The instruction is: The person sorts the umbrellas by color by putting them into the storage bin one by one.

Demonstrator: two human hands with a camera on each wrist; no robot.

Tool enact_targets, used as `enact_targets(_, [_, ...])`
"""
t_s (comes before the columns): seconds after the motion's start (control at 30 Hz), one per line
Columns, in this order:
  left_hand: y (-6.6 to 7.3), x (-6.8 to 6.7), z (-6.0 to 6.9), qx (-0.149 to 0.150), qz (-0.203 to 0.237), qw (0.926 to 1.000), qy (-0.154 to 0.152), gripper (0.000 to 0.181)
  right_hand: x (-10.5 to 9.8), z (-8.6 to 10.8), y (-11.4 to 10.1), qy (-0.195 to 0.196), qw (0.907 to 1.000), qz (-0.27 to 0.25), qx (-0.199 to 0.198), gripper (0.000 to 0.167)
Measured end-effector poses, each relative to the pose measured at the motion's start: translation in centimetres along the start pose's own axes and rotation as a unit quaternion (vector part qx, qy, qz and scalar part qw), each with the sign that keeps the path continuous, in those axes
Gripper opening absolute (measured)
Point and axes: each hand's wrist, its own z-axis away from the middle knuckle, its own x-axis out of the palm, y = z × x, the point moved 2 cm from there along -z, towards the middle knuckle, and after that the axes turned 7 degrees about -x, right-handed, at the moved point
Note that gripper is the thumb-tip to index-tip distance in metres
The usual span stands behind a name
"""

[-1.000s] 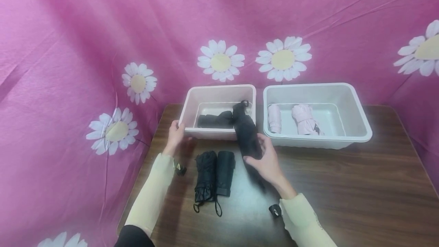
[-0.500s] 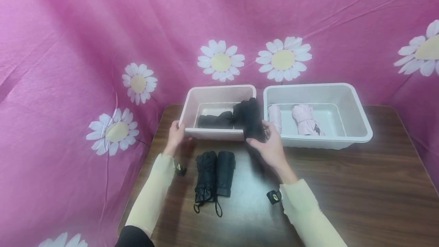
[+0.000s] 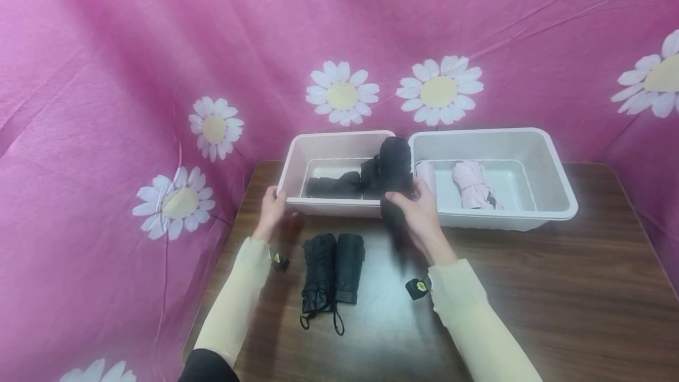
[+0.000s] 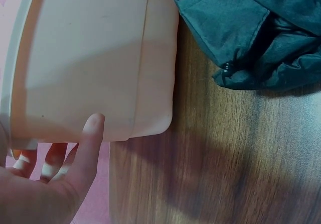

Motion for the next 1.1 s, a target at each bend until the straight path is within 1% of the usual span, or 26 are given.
enact_targets(0.13, [-0.1, 0.0, 0.0, -0.001, 0.003, 1.0000, 0.004, 0.031, 0.3, -0.7, 0.1, 0.009, 0.9998, -0.002, 0.015, 0.039])
enact_targets(0.27, [-0.1, 0.0, 0.0, -0.003, 0.000, 1.0000, 0.003, 0.032, 0.7, -1.6, 0.3, 0.027, 0.9991, 0.022, 0.025, 0.040])
enact_targets(0.33, [-0.2, 0.0, 0.0, -0.003, -0.002, 1.0000, 0.004, 0.032, 0.8, -2.0, 0.4, 0.028, 0.9985, 0.035, 0.030, 0.043])
enact_targets(0.43, [-0.2, 0.1, -0.1, -0.001, -0.001, 1.0000, 0.005, 0.032, 1.0, -2.5, 0.4, 0.022, 0.9967, 0.070, 0.032, 0.050])
enact_targets(0.53, [-0.2, 0.2, -0.2, 0.000, 0.001, 1.0000, 0.002, 0.032, 1.1, -3.1, 0.5, 0.020, 0.9924, 0.119, 0.022, 0.056])
enact_targets(0.6, [-0.2, 0.2, -0.2, -0.001, 0.003, 1.0000, 0.000, 0.032, 1.1, -3.4, 0.5, 0.019, 0.9884, 0.150, 0.012, 0.057])
enact_targets(0.73, [-0.2, 0.2, -0.3, -0.001, 0.003, 1.0000, -0.003, 0.032, 1.1, -3.8, 0.5, 0.023, 0.9816, 0.189, 0.004, 0.057])
enact_targets(1.1, [-0.3, 0.1, -0.4, 0.002, -0.004, 1.0000, -0.001, 0.032, 1.4, -5.1, 0.5, 0.032, 0.9751, 0.219, 0.010, 0.063])
